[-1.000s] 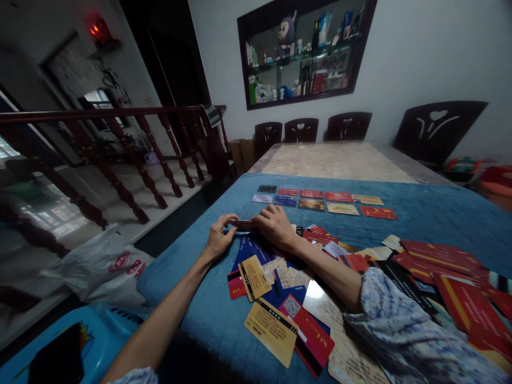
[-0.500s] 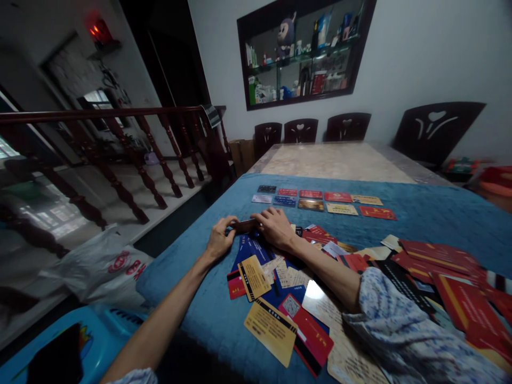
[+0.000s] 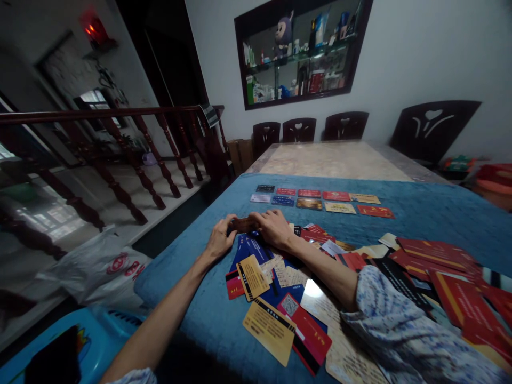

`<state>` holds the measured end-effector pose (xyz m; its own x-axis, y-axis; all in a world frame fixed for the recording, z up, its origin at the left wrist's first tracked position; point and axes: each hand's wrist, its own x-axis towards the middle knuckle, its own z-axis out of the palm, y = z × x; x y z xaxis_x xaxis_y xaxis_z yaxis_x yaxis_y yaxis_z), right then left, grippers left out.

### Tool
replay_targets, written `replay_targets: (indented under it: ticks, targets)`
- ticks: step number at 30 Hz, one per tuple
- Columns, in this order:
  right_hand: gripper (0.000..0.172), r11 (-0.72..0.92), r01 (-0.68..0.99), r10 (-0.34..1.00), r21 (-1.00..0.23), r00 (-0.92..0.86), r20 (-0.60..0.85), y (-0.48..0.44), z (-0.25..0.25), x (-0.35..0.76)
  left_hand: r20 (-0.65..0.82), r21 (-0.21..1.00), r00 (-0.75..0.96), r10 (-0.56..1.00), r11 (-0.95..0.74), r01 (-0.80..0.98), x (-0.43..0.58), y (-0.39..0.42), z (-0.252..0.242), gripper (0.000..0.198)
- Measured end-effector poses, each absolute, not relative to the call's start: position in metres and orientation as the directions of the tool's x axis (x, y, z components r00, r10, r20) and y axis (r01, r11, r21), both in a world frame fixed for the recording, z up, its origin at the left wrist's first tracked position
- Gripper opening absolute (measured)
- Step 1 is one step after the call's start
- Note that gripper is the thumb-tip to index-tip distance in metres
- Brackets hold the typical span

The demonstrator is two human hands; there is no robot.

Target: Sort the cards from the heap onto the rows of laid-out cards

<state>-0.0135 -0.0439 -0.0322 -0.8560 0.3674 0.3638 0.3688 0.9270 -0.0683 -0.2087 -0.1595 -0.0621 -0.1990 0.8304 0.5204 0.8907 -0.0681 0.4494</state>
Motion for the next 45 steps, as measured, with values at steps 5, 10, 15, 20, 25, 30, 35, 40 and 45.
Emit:
replay_targets:
  ticks: [5,10,15,20,25,30,35,40,45]
  targets:
    - [0.047,0.932,0.357,0.351,-0.056,-0.86,0.371,-0.044,-0.033,-0.015,0.516,0.444,-0.18,0.838,-0.082,0.892,-0.209,-0.158,-0.063,0.037]
    - [0.044,0.938,0.342,0.331,-0.048,-0.849,0.412,-0.041,-0.037,-0.018,0.525,0.431,-0.183,0.831,-0.075,0.899,-0.21,-0.158,-0.061,0.037]
    - [0.043,0.934,0.357,0.335,-0.032,-0.838,0.432,-0.041,-0.036,-0.018,0.539,0.418,-0.187,0.821,-0.068,0.906,-0.211,-0.158,-0.061,0.04]
    - [0.042,0.926,0.378,0.344,-0.002,-0.841,0.419,-0.043,-0.03,-0.017,0.541,0.394,-0.161,0.826,-0.08,0.915,-0.212,-0.159,-0.06,0.044]
    - [0.039,0.924,0.383,0.356,-0.006,-0.853,0.381,-0.046,-0.022,-0.015,0.534,0.363,-0.146,0.833,-0.07,0.929,-0.213,-0.161,-0.059,0.052]
    - [0.036,0.925,0.379,0.361,-0.007,-0.875,0.322,-0.046,-0.013,-0.015,0.519,0.354,-0.142,0.843,-0.061,0.933,-0.216,-0.161,-0.061,0.057]
    - [0.033,0.924,0.383,0.365,0.009,-0.886,0.284,-0.045,-0.009,-0.017,0.531,0.339,-0.14,0.836,-0.058,0.939,-0.219,-0.159,-0.063,0.056]
    - [0.038,0.921,0.388,0.367,0.021,-0.887,0.28,-0.042,-0.004,-0.016,0.51,0.323,-0.122,0.852,-0.058,0.945,-0.219,-0.16,-0.059,0.054]
    - [0.039,0.917,0.397,0.375,0.036,-0.89,0.26,-0.038,0.002,-0.012,0.484,0.268,-0.092,0.87,-0.047,0.962,-0.212,-0.16,-0.051,0.049]
